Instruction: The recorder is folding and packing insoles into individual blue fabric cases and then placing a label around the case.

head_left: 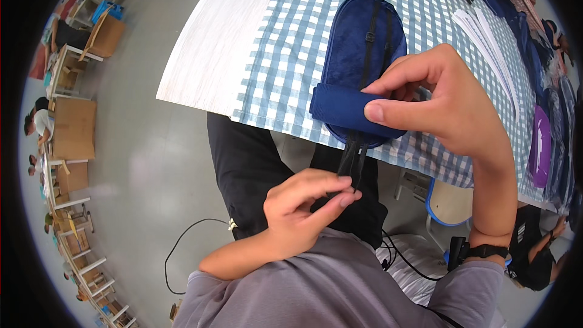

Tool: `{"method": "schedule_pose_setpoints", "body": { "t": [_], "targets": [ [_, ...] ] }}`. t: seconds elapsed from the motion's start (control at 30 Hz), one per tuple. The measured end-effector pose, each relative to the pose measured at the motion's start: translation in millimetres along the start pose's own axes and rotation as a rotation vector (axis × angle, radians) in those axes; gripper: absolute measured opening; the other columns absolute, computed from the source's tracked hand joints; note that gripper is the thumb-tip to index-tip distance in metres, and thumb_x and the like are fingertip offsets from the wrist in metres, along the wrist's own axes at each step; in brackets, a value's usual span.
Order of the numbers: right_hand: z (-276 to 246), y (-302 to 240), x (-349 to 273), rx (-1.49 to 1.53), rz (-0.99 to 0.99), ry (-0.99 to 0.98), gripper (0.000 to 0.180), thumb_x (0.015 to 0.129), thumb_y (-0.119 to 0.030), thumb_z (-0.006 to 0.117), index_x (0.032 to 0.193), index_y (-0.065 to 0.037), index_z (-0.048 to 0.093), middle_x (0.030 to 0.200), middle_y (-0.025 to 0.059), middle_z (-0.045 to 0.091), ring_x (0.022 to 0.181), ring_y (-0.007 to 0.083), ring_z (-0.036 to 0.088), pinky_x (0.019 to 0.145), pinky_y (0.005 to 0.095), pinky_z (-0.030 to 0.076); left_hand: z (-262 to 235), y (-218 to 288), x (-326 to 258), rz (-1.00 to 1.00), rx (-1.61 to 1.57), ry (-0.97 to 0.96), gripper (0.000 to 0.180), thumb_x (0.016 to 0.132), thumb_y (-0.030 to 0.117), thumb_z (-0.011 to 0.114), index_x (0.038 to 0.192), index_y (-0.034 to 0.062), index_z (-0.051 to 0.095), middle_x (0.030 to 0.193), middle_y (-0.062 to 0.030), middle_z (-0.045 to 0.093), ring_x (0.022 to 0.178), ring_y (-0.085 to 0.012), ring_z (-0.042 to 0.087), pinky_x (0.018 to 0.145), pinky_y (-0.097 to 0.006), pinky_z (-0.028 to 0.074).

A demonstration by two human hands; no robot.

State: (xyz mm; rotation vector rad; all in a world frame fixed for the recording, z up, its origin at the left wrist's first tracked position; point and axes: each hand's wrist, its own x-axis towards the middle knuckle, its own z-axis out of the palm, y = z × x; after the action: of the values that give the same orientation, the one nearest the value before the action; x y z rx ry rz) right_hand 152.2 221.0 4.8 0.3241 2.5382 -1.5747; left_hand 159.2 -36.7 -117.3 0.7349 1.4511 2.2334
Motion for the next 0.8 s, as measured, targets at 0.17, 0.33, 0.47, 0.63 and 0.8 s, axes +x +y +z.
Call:
{"method": "schedule_pose_setpoints", "body": {
  "t": [0.17,0.33,0.47,0.63,0.8],
  "targets": [
    [0.6,2.7,1.2,-0.007,-0.031,0.003,0.023,0.086,-0.016,0.091,0.099,0.002,0.086,0.082,0.0052,0.076,0.069,0.0065,0.062,0.062,0.0248,0.044,-14.0,1.5,-1.3,0.473,0.646,-0.144,0.058,0.075,-0.025,0.073,0.131,-0.0107,0.073,0.111,-0.0252,0.078,0.092,-0.0338,0.080,0.079,-0.037,0.070],
    [0.5,2.4,2.0,0.004,-0.005,-0.003,0.022,0.086,-0.015,0.091,0.099,0.002,0.086,0.082,0.0055,0.077,0.070,0.0067,0.063,0.062,0.0248,0.044,-22.7,19.9,4.0,0.691,0.977,-0.185,0.044,0.077,-0.014,0.075,0.121,-0.0131,0.075,0.108,-0.0255,0.077,0.093,-0.0371,0.080,0.080,-0.038,0.070],
    [-2.3,1.8,-0.2,-0.018,-0.009,0.007,0.023,0.086,-0.015,0.091,0.099,0.003,0.086,0.081,0.0056,0.077,0.070,0.0069,0.063,0.062,0.0248,0.045,-26.0,35.6,3.8,0.695,1.052,-0.224,0.034,0.076,-0.007,0.080,0.109,-0.0124,0.079,0.108,-0.0257,0.077,0.093,-0.0373,0.080,0.079,-0.038,0.070],
    [-1.5,5.8,3.2,0.005,-0.042,-0.001,0.027,0.087,-0.019,0.091,0.099,0.004,0.085,0.077,0.0059,0.075,0.064,0.0068,0.060,0.057,0.0252,0.043,-22.5,55.5,13.8,0.739,1.069,-0.298,0.029,0.074,-0.004,0.083,0.102,-0.0112,0.080,0.106,-0.0236,0.077,0.095,-0.0355,0.079,0.081,-0.037,0.069],
    [1.9,7.8,5.3,0.063,-0.081,-0.006,0.031,0.087,-0.023,0.091,0.098,0.005,0.085,0.071,0.0054,0.073,0.056,0.0063,0.055,0.051,0.0252,0.039,-14.5,106.7,71.7,0.733,1.093,-0.424,0.029,0.078,-0.004,0.088,0.105,0.0006,0.081,0.111,-0.0137,0.079,0.099,-0.0317,0.079,0.086,-0.040,0.066]
  ]
}}
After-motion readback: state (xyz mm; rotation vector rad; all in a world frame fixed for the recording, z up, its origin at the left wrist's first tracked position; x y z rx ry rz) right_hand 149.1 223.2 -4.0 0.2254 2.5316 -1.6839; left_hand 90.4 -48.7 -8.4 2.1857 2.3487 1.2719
